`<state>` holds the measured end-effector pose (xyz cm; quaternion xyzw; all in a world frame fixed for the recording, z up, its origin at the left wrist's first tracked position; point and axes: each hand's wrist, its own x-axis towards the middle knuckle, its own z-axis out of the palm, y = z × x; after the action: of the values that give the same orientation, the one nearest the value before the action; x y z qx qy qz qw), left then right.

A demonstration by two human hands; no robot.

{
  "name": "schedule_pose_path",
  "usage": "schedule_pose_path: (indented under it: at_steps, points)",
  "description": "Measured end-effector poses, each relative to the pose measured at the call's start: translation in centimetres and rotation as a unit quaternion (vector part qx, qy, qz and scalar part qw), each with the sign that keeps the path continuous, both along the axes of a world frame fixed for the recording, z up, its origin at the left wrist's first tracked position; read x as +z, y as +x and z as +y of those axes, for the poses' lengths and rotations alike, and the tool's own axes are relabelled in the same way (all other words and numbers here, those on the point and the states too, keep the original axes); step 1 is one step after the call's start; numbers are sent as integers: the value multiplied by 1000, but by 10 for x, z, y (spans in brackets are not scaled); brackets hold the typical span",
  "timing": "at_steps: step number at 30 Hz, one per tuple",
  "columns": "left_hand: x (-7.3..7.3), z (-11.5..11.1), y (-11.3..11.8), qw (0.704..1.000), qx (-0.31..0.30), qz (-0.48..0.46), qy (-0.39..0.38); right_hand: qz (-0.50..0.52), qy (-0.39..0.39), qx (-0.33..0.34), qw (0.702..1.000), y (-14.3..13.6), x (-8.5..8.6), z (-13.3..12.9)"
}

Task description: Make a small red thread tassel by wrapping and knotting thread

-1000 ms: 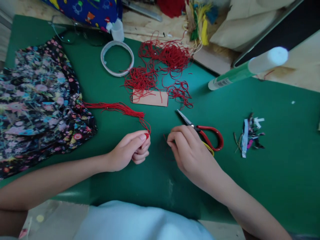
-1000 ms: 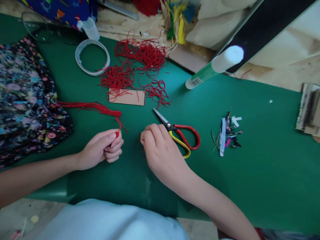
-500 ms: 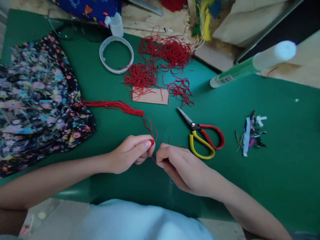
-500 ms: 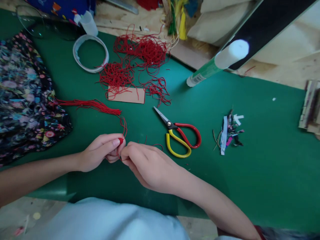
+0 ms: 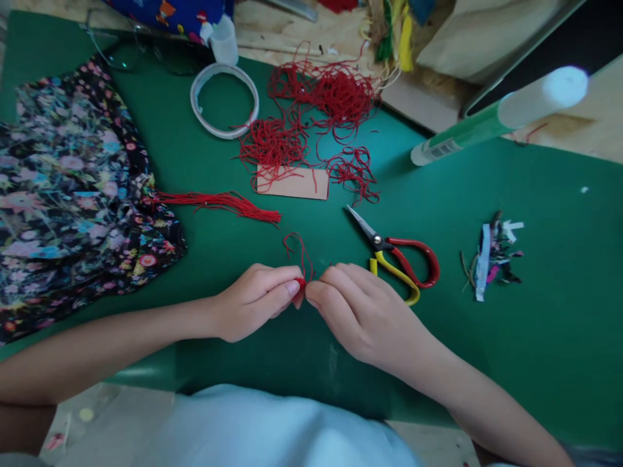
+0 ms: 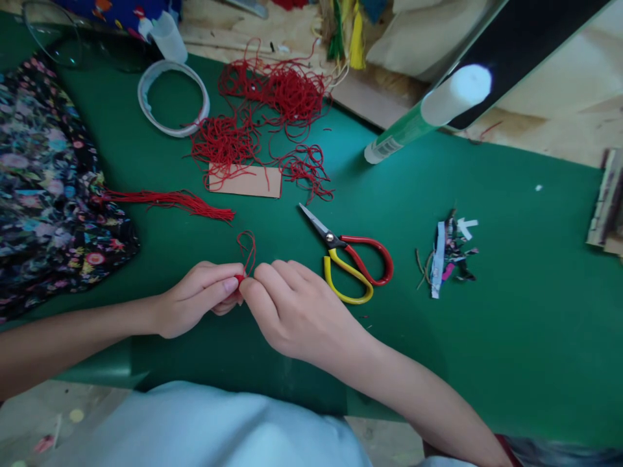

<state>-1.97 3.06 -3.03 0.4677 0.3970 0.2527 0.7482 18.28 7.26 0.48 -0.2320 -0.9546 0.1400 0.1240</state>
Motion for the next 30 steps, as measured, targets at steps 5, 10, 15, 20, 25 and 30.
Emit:
schedule_pose_path:
  at_steps: [5, 10, 15, 20, 25, 30]
  points:
    - [1, 1, 0, 1000, -6, 3, -11, -25, 87, 17, 996, 2, 8, 3]
    - [4, 4, 1, 999, -15, 36, 29, -17, 121, 49, 991, 2, 11, 3]
    - [8, 8, 2, 994, -28, 64, 79, -16, 139, 43, 989, 1, 9, 1]
    - [9, 9, 4, 991, -36, 85, 94, -3, 139, 42, 989, 0, 7, 0]
    - [10, 11, 4, 988, -56, 88, 112, 17, 117, 39, 992, 2, 6, 2]
    - [11, 13, 2, 989, -76, 73, 99, 8, 96, 29, 995, 2, 1, 7]
